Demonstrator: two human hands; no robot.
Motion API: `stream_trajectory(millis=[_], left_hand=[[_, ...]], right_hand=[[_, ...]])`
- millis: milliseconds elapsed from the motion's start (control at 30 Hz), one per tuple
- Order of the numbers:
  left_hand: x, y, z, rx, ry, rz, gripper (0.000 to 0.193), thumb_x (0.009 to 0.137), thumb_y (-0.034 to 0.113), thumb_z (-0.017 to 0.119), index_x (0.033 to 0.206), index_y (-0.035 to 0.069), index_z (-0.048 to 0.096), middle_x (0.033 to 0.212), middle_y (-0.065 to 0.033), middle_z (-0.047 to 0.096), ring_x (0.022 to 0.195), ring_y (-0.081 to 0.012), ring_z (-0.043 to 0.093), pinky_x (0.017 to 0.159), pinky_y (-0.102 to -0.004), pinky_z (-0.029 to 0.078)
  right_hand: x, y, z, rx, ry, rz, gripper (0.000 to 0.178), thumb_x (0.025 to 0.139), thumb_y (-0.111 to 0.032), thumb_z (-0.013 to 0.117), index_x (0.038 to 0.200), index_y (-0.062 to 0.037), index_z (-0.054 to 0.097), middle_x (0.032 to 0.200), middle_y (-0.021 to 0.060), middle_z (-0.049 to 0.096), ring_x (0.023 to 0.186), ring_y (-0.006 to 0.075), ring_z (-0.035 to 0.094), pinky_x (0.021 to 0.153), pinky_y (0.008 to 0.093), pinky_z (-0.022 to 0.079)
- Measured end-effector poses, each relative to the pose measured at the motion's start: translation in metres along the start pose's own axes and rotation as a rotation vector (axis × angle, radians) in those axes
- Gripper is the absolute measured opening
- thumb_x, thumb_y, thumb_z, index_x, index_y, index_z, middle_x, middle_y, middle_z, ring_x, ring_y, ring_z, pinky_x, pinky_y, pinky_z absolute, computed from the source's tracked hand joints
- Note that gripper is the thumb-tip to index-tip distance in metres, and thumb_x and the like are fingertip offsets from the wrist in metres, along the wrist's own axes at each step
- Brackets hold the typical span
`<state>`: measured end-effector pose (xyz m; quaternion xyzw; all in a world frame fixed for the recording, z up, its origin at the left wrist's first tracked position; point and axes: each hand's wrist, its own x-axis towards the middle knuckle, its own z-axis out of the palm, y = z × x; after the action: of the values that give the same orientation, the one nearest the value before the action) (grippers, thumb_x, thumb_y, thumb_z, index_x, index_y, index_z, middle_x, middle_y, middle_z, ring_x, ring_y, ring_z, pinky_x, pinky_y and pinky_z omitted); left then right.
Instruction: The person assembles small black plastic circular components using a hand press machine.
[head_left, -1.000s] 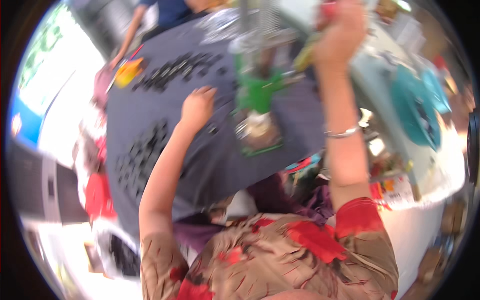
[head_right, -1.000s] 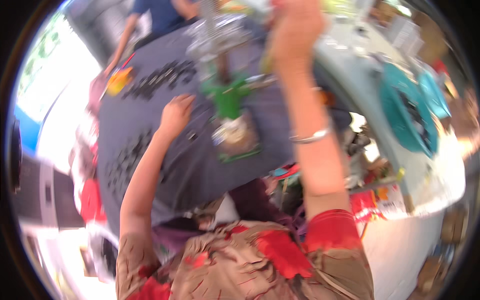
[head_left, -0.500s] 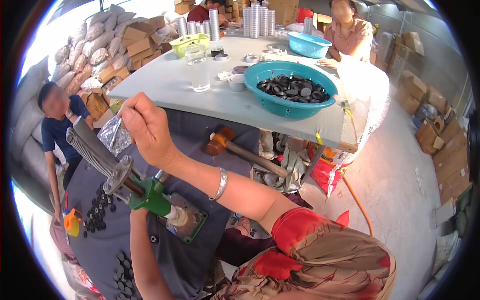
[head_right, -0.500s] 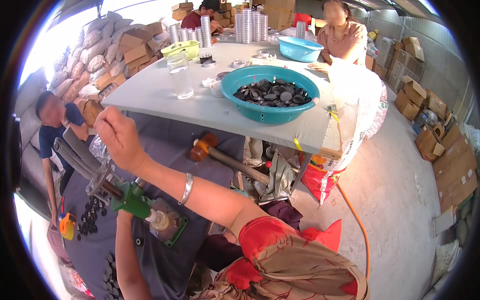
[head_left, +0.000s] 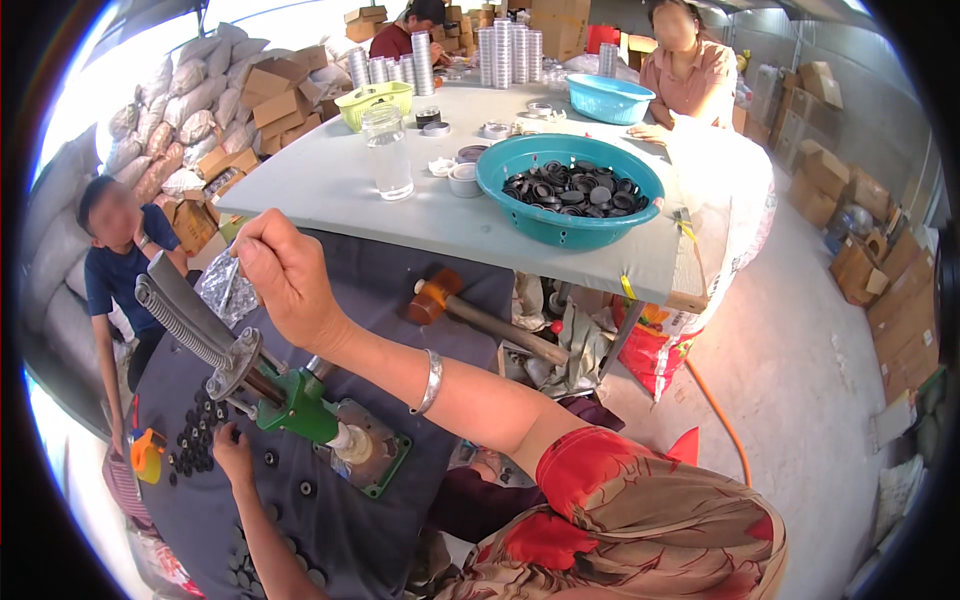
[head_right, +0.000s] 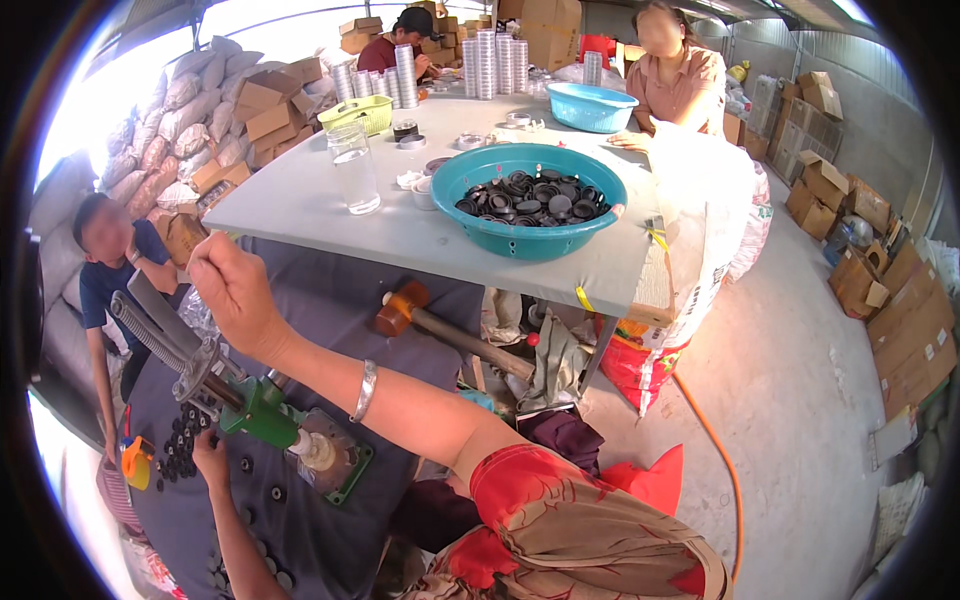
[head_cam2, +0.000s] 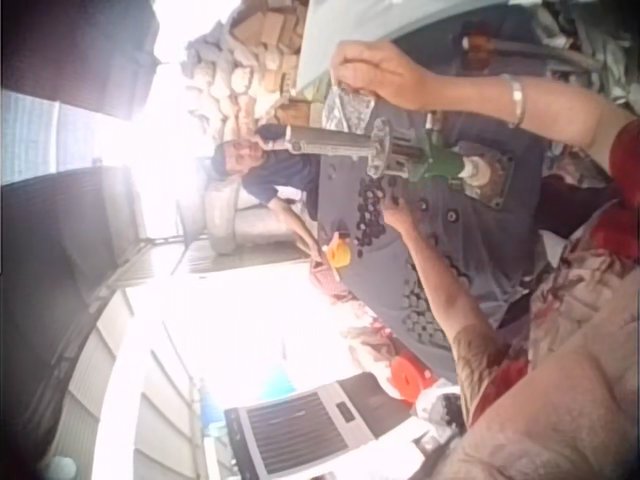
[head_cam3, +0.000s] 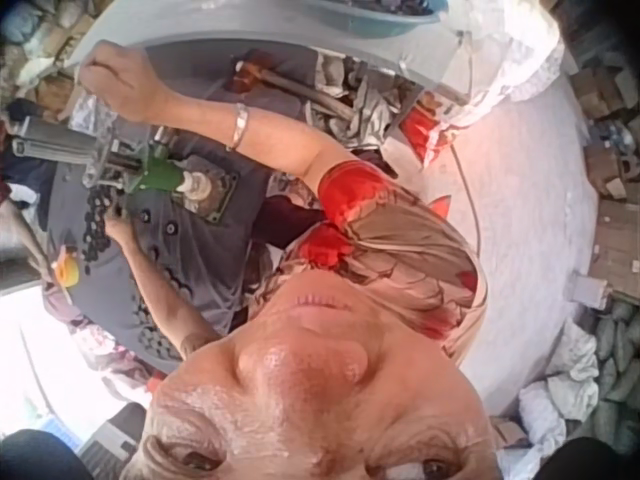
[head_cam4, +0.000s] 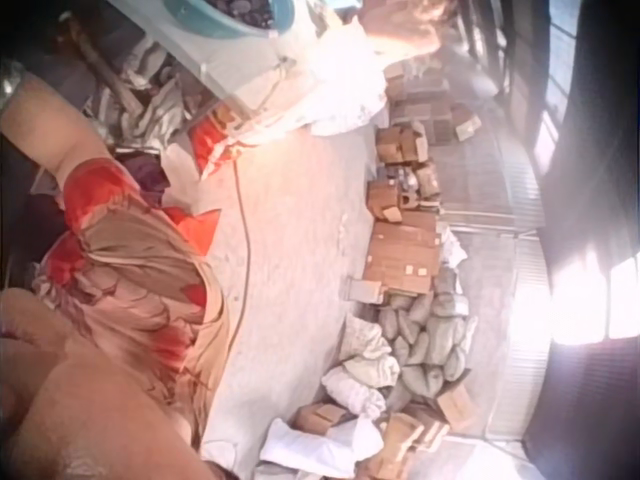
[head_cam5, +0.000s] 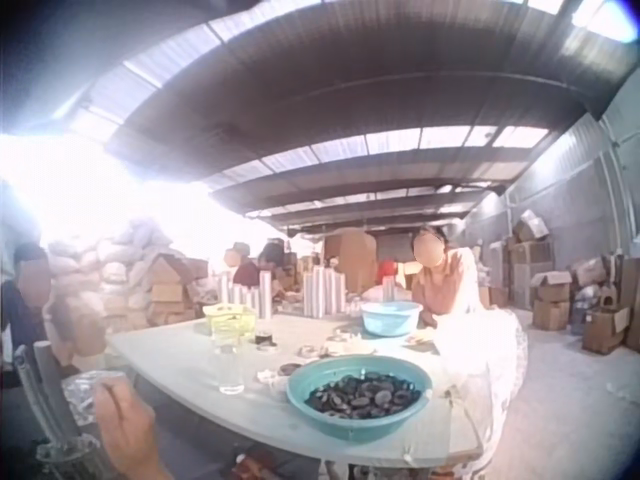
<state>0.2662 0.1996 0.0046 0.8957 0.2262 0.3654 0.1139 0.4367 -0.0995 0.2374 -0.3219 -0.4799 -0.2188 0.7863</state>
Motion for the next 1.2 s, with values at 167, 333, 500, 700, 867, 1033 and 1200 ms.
stream_trajectory(millis=[167,333,500,700,867,1033,1200], left_hand=[[-0.025,-0.031,-0.001,0.011,0.004,-0.066,0.029,0.067,-0.002,0.064,0.096,-0.001,0.066,0.091,-0.0166,0.065,0.082,-0.0328,0.064,0.074,-0.0399,0.051],[-0.038,-0.032,-0.003,-0.076,0.069,-0.11,0.029,0.068,-0.002,0.067,0.097,-0.001,0.065,0.09,-0.0154,0.065,0.08,-0.0304,0.065,0.071,-0.0381,0.051],[-0.048,-0.033,-0.011,0.073,0.004,-0.116,0.025,0.068,-0.001,0.068,0.093,0.001,0.065,0.089,-0.0138,0.065,0.081,-0.0321,0.063,0.072,-0.0404,0.05],[-0.057,-0.032,-0.017,0.2,-0.074,-0.156,0.028,0.071,0.007,0.07,0.099,0.005,0.067,0.095,-0.0129,0.068,0.092,-0.0328,0.062,0.082,-0.0426,0.049],[-0.06,-0.008,-0.033,0.336,-0.193,-0.238,0.032,0.082,0.023,0.066,0.111,0.009,0.068,0.106,-0.0136,0.068,0.099,-0.0322,0.063,0.086,-0.0419,0.05],[-0.044,0.008,-0.022,0.194,0.007,-0.113,0.031,0.075,0.017,0.069,0.105,0.008,0.07,0.098,-0.015,0.068,0.091,-0.0345,0.064,0.082,-0.0419,0.051],[-0.06,0.041,-0.029,-0.21,0.041,-0.276,0.032,0.077,0.008,0.071,0.11,0.005,0.069,0.107,-0.01,0.069,0.088,-0.0173,0.067,0.079,-0.0269,0.051]], right_hand=[[0.0,-0.001,0.001,0.008,-0.007,0.012,0.022,0.1,-0.021,0.048,0.09,-0.0016,0.052,0.059,-0.0018,0.046,0.049,0.004,0.04,0.048,0.0219,0.034],[0.001,0.001,0.0,-0.011,0.003,-0.021,0.021,0.1,-0.02,0.048,0.09,-0.0018,0.052,0.06,-0.0015,0.046,0.049,0.004,0.04,0.047,0.0218,0.034],[0.001,-0.002,0.0,-0.015,0.009,0.011,0.019,0.099,-0.018,0.049,0.09,-0.0021,0.052,0.061,-0.0013,0.047,0.05,0.0039,0.04,0.048,0.0216,0.034],[-0.001,-0.003,0.002,-0.043,0.022,-0.033,0.017,0.098,-0.017,0.048,0.09,-0.0024,0.052,0.062,-0.0019,0.046,0.053,0.0054,0.042,0.05,0.0236,0.036],[-0.004,-0.004,-0.001,-0.289,-0.039,-0.052,0.014,0.094,-0.013,0.045,0.088,-0.0024,0.053,0.077,0.0088,0.049,0.069,0.0198,0.051,0.063,0.0342,0.044],[0.01,0.002,-0.011,0.197,0.052,0.135,0.023,0.098,-0.024,0.05,0.088,-0.0032,0.055,0.064,-0.0004,0.048,0.048,0.0057,0.04,0.044,0.0199,0.034],[0.006,-0.006,-0.001,0.142,0.03,0.15,0.024,0.098,-0.024,0.049,0.089,-0.0035,0.054,0.062,0.0004,0.047,0.047,0.0059,0.04,0.043,0.0205,0.034]])
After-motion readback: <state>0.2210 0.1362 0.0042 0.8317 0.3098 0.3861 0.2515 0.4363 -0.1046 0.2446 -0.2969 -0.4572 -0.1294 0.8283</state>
